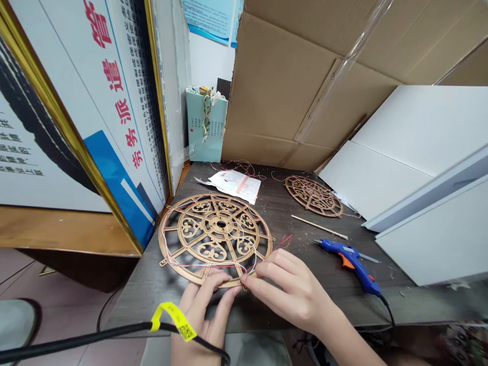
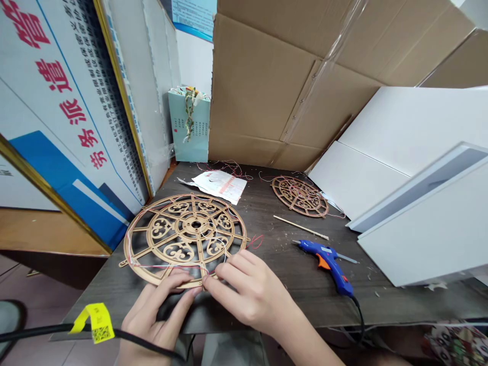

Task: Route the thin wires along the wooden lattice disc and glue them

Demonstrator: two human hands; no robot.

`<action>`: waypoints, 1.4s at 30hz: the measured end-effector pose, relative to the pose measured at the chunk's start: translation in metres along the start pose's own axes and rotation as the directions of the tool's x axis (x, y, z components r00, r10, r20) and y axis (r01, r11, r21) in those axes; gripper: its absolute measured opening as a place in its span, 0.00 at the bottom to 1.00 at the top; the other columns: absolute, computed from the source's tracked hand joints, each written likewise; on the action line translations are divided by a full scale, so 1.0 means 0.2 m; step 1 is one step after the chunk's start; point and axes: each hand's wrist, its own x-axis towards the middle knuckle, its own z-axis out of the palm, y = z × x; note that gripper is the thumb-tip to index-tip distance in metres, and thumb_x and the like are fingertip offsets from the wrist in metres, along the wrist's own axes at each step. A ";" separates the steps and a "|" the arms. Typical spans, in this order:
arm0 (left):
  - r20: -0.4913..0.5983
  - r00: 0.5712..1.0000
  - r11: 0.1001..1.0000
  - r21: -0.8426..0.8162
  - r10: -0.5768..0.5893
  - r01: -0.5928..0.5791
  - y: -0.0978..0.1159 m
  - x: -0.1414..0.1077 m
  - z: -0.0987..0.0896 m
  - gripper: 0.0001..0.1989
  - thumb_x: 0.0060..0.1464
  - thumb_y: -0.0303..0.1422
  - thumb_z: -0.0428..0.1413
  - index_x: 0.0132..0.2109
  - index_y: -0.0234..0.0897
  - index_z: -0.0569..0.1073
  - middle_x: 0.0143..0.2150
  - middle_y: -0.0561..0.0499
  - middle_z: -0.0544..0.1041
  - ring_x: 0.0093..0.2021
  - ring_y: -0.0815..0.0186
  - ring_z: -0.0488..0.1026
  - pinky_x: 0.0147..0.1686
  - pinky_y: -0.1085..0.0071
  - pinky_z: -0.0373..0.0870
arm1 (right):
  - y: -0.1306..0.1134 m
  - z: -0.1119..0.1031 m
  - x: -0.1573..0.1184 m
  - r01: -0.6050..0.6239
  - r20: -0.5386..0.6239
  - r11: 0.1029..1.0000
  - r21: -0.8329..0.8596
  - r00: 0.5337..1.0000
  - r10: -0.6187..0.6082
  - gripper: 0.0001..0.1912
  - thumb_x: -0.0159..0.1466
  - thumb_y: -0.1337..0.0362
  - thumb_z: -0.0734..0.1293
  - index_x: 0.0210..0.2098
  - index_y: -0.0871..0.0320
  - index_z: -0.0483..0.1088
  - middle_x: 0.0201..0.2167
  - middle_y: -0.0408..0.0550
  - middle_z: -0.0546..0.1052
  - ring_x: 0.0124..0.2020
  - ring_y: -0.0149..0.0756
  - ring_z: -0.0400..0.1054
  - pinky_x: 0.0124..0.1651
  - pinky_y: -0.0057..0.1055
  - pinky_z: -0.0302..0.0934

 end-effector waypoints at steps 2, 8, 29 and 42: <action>-0.014 1.000 1.000 -0.022 -0.003 0.002 0.01 0.00 0.00 0.05 0.65 0.34 0.59 0.48 0.44 0.76 0.46 0.53 0.79 0.48 0.70 0.80 0.50 0.79 0.77 | 0.00 0.02 -0.01 0.003 -0.029 1.000 0.002 1.000 -0.003 0.07 0.71 0.73 0.68 0.47 0.65 0.74 0.34 0.50 0.78 0.35 0.35 0.67 0.38 0.35 0.62; -0.045 0.998 0.999 -0.001 -0.042 0.042 0.01 0.00 0.00 0.07 0.64 0.35 0.61 0.49 0.44 0.75 0.47 0.51 0.79 0.45 0.68 0.81 0.46 0.77 0.79 | -0.01 0.07 -0.02 -0.010 -0.147 1.000 0.022 0.989 0.013 0.08 0.68 0.76 0.69 0.47 0.67 0.73 0.33 0.52 0.78 0.34 0.35 0.69 0.35 0.36 0.63; 0.198 0.837 0.825 0.162 0.511 -0.542 -0.08 0.10 -0.11 0.22 0.61 0.18 0.58 0.60 0.35 0.73 0.54 0.45 0.80 0.57 0.57 0.73 0.61 0.57 0.66 | -0.02 0.06 0.06 -0.084 -0.239 0.995 0.058 0.966 0.095 0.06 0.66 0.74 0.70 0.42 0.60 0.75 0.32 0.45 0.78 0.34 0.33 0.68 0.39 0.35 0.63; 0.162 0.850 0.848 0.103 0.502 -0.521 -0.01 0.15 -0.05 0.19 0.59 0.13 0.57 0.56 0.27 0.71 0.49 0.39 0.77 0.51 0.59 0.71 0.52 0.61 0.70 | 0.02 0.05 0.04 -0.086 -0.150 0.993 0.075 0.984 0.097 0.04 0.68 0.74 0.69 0.41 0.61 0.73 0.34 0.48 0.77 0.37 0.35 0.65 0.40 0.35 0.60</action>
